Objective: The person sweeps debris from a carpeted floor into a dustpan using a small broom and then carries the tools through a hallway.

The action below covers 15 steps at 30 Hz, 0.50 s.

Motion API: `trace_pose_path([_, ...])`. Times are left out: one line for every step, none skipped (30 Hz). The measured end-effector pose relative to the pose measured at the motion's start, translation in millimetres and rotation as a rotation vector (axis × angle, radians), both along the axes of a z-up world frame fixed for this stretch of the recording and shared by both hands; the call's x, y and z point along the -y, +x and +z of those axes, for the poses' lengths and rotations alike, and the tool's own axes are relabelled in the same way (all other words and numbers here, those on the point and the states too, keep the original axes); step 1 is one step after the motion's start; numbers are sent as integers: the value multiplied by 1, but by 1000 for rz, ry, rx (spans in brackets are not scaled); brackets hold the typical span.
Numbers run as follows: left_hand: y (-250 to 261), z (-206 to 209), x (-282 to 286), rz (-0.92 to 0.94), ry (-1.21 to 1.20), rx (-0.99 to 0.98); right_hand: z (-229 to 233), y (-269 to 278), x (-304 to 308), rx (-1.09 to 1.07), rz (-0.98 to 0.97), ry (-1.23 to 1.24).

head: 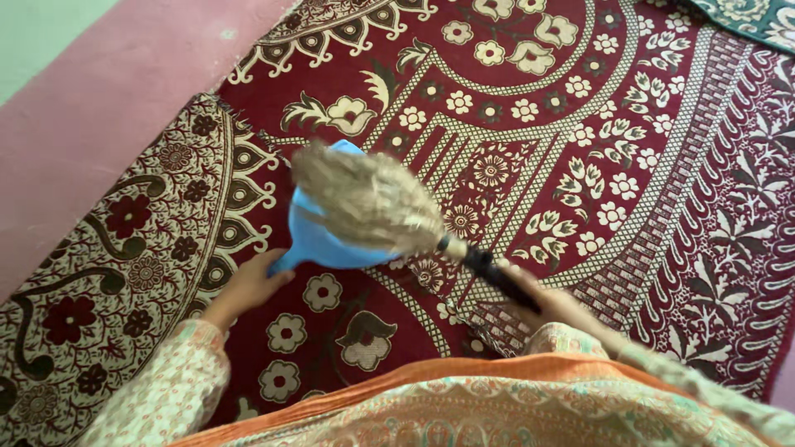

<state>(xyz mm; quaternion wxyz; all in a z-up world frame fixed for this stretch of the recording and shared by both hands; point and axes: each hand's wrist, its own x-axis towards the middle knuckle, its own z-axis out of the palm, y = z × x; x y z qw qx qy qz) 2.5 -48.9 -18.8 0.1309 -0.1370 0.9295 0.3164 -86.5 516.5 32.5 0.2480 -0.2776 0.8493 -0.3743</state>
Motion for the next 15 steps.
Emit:
trace_pose_path([4,-3,5,0,-2,3,7,-23,-6,58,-100,132])
trace_pose_path([9,-6,11,44,46,-20,9,-53,-10,115,-201,263])
trace_pose_path([16,-9,16,91,94,-40,10,-85,-15,316,-367,151])
trace_pose_path([23,-9,21,95,92,-34,9,-117,-23,517,-532,37])
trace_pose_path([31,-8,25,108,59,-39,2,-151,-25,-174,-420,322])
trace_pose_path([32,-7,27,120,25,-43,-3,-180,-36,-463,-338,77])
trace_pose_path([35,-3,27,130,21,-35,-9,-217,-42,-638,-338,98])
trace_pose_path([40,4,26,218,78,114,-15,-256,-45,-539,-454,158])
trace_pose_path([42,10,25,306,134,260,-23,-295,-46,-438,-566,218])
trace_pose_path([40,14,21,318,129,267,-31,-330,-45,-430,-556,213])
trace_pose_path([40,17,15,314,65,270,-42,-355,-42,-540,-553,258])
trace_pose_path([39,20,10,310,2,274,-57,-368,-36,-650,-548,301])
trace_pose_path([37,24,7,313,1,285,-72,-369,-24,-640,-542,303])
trace_pose_path([37,29,6,321,-10,322,-87,-363,-3,-545,-475,301])
trace_pose_path([36,31,5,324,-18,358,-97,-350,19,-453,-412,302])
